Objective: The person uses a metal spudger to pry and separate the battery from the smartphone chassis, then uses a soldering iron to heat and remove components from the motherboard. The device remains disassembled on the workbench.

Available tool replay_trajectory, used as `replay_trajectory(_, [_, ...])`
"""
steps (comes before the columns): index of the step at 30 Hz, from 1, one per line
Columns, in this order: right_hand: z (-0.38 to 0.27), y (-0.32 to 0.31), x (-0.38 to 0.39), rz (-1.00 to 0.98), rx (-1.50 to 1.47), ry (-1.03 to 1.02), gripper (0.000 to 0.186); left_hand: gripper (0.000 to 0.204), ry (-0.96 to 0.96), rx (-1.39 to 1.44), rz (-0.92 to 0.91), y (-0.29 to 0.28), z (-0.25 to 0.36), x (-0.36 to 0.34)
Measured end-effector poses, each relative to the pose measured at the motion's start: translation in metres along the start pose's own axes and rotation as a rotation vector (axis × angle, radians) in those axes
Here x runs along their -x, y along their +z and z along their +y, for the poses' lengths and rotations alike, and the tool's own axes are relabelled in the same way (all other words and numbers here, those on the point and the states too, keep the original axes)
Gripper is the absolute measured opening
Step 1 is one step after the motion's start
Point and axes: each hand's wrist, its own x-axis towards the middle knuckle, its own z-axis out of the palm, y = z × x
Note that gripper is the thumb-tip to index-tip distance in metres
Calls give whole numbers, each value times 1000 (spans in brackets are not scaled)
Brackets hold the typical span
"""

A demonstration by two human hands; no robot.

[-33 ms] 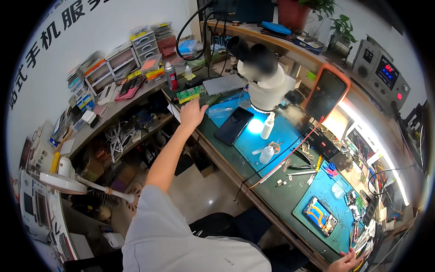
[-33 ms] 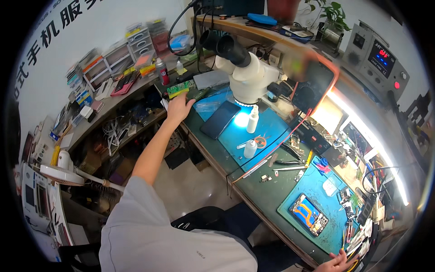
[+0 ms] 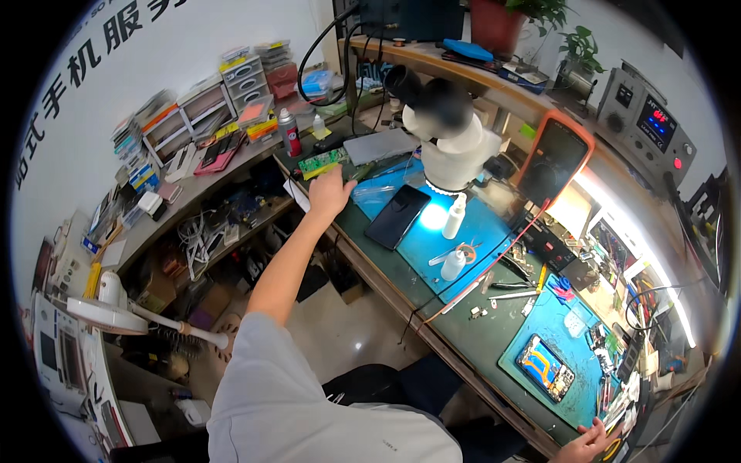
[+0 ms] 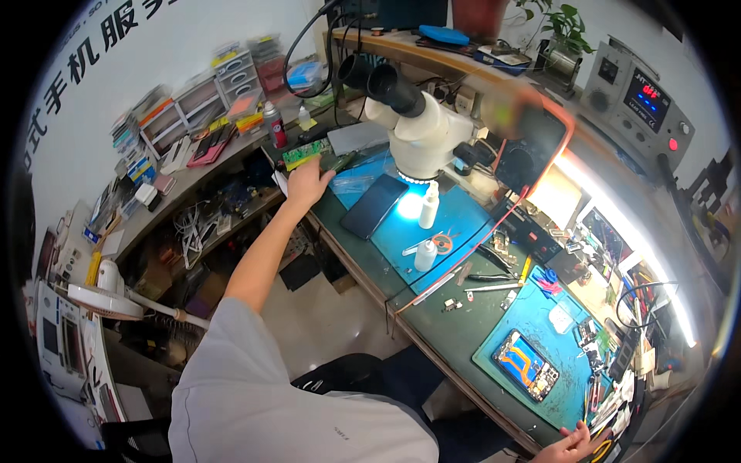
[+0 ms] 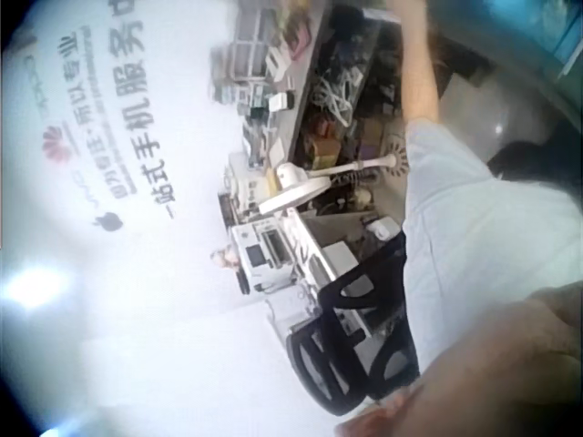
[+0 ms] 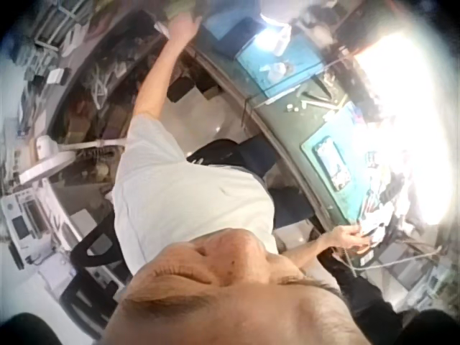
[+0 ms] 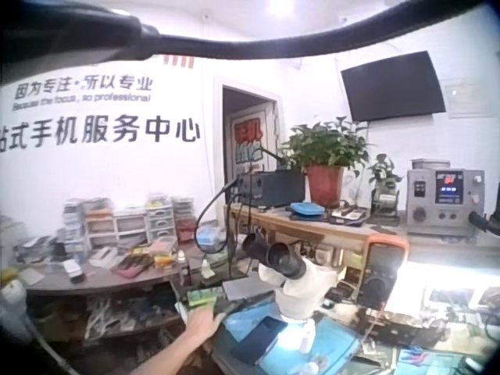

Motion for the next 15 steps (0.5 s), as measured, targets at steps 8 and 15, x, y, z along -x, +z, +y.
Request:
replay_trajectory(8, [-21, -18, 49, -265, -95, 114, 35, 34, 7, 231, 65, -17, 12, 33])
replay_trajectory(15, [-209, -30, 88, -973, -1186, 296, 75, 43, 209, 894, -190, -88, 125, 264])
